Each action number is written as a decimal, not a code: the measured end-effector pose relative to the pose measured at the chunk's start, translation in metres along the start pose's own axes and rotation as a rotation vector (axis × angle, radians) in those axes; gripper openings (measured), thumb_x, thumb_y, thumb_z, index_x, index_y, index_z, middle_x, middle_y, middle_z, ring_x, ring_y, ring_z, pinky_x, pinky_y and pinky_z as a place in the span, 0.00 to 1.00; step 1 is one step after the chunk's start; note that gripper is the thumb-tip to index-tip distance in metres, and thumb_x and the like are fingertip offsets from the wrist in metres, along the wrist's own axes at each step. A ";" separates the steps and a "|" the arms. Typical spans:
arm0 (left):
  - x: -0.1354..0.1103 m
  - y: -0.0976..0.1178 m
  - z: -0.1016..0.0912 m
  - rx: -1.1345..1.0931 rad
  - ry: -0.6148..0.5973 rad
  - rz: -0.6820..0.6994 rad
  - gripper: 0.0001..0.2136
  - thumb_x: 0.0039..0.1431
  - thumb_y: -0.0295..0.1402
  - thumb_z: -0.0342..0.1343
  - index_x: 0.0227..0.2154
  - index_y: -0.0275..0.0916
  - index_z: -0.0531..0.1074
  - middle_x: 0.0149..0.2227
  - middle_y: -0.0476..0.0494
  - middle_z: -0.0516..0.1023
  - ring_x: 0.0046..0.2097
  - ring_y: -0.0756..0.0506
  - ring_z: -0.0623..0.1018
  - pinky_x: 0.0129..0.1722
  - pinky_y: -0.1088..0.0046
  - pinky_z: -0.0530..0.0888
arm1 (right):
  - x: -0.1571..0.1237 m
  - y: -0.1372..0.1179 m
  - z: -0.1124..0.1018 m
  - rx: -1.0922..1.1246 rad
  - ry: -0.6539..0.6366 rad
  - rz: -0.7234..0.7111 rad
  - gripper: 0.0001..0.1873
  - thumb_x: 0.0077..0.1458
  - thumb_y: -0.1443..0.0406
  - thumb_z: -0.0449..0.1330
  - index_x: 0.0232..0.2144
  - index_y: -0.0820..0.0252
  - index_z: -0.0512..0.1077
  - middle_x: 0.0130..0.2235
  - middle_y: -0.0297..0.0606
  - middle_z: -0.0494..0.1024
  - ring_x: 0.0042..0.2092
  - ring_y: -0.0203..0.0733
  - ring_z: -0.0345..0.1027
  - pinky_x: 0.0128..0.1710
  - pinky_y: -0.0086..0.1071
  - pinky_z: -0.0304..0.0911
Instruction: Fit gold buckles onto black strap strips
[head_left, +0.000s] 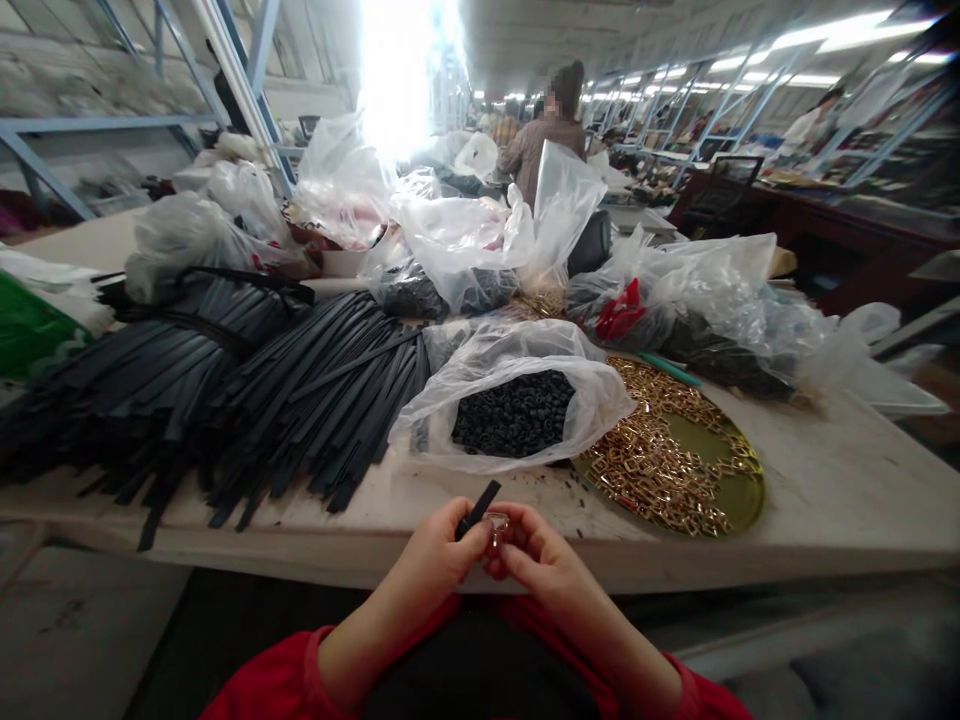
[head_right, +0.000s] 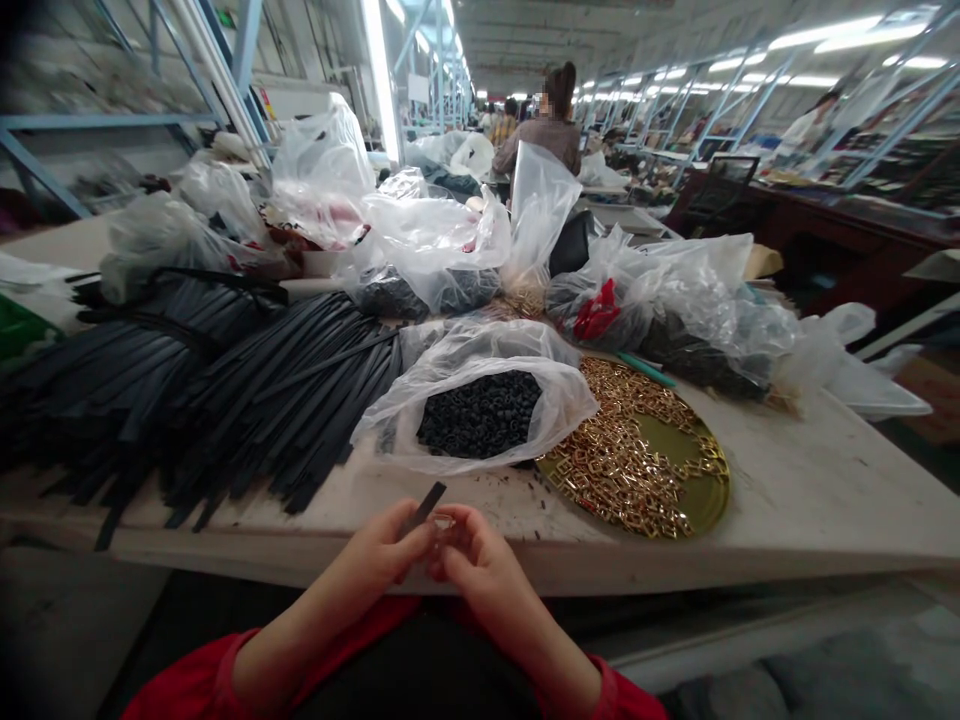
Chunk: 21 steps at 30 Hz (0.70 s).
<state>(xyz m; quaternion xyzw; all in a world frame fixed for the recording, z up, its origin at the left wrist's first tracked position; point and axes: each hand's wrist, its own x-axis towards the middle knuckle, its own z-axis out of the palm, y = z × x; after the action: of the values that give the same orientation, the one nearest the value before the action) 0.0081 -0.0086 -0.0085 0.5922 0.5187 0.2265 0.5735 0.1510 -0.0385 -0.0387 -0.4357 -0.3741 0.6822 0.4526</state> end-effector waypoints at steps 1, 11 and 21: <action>0.001 -0.004 0.000 0.058 0.026 0.038 0.11 0.53 0.39 0.48 0.27 0.35 0.66 0.23 0.51 0.67 0.25 0.51 0.66 0.24 0.77 0.61 | 0.000 0.002 0.001 0.068 -0.014 0.035 0.22 0.42 0.61 0.63 0.41 0.58 0.63 0.28 0.32 0.72 0.28 0.35 0.66 0.31 0.31 0.62; 0.001 -0.013 0.003 0.121 -0.159 -0.004 0.10 0.54 0.36 0.47 0.29 0.34 0.68 0.25 0.49 0.70 0.27 0.50 0.67 0.27 0.77 0.63 | 0.004 0.011 -0.014 -0.226 0.107 -0.089 0.11 0.45 0.59 0.62 0.29 0.60 0.73 0.27 0.33 0.73 0.30 0.37 0.65 0.32 0.29 0.59; -0.004 -0.009 -0.005 0.231 -0.172 0.070 0.12 0.58 0.35 0.41 0.30 0.37 0.69 0.31 0.47 0.73 0.33 0.48 0.70 0.35 0.75 0.65 | 0.008 0.011 -0.008 0.361 0.276 0.173 0.17 0.35 0.62 0.69 0.30 0.60 0.71 0.26 0.30 0.73 0.25 0.30 0.64 0.29 0.26 0.61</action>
<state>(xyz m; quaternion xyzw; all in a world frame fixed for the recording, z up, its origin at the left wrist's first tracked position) -0.0009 -0.0122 -0.0142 0.6891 0.4692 0.1336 0.5358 0.1536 -0.0334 -0.0536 -0.4673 -0.1417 0.7083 0.5097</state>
